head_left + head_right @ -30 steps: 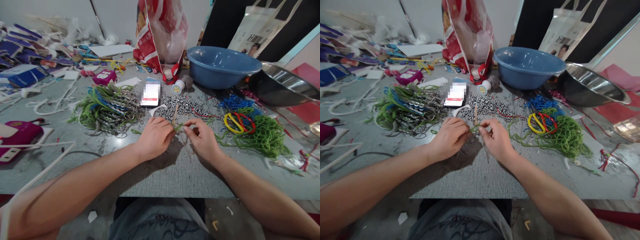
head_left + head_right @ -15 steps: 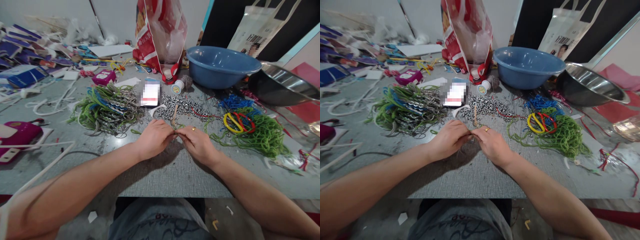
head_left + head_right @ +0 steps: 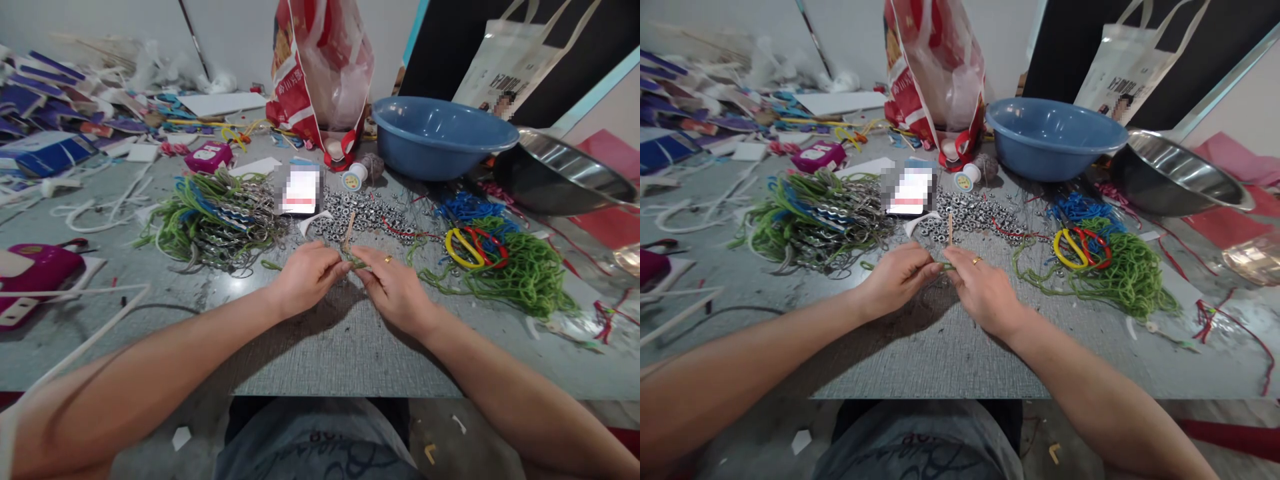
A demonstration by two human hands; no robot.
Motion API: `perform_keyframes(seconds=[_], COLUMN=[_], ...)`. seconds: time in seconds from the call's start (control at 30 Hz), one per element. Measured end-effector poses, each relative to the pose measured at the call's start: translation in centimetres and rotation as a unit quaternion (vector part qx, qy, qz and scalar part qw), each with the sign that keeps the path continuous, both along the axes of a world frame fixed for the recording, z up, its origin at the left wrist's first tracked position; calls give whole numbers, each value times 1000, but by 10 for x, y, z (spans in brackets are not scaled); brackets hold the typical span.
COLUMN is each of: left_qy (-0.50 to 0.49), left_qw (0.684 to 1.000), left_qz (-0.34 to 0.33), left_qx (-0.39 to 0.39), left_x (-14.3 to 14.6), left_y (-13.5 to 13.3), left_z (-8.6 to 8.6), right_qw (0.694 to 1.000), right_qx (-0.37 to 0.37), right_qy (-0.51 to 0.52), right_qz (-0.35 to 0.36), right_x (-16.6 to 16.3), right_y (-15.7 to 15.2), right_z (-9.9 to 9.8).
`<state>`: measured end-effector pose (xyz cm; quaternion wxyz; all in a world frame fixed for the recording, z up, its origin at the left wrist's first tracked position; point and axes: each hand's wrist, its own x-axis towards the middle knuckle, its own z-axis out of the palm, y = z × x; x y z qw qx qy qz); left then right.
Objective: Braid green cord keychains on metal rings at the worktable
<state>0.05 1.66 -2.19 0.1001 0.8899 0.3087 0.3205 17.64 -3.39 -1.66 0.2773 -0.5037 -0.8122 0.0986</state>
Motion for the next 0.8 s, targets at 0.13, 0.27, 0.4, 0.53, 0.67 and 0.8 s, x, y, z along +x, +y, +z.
perform_keyframes(seconds=[0.13, 0.27, 0.4, 0.53, 0.67, 0.8], left_qy=[-5, -18, -18, -13, -10, -10], left_qw=[1000, 999, 999, 999, 998, 998], left_qz=[-9, -27, -35, -32, -39, -45], left_qx=[0, 5, 19, 39, 44, 40], left_x=[3, 3, 3, 3, 2, 1], left_y=[-2, -2, -3, -6, -9, -10], left_z=[-4, -3, -1, 0, 1, 1], right_qw=[995, 992, 994, 997, 998, 995], right_qx=[6, -8, -3, 13, 50, 74], right_qy=[87, 119, 97, 63, 30, -33], right_qz=[55, 49, 42, 29, 39, 56], right_x=[-4, -3, -2, -2, 2, 8], right_y=[0, 2, 2, 1, 1, 2], right_z=[-6, -6, -2, 0, 0, 1])
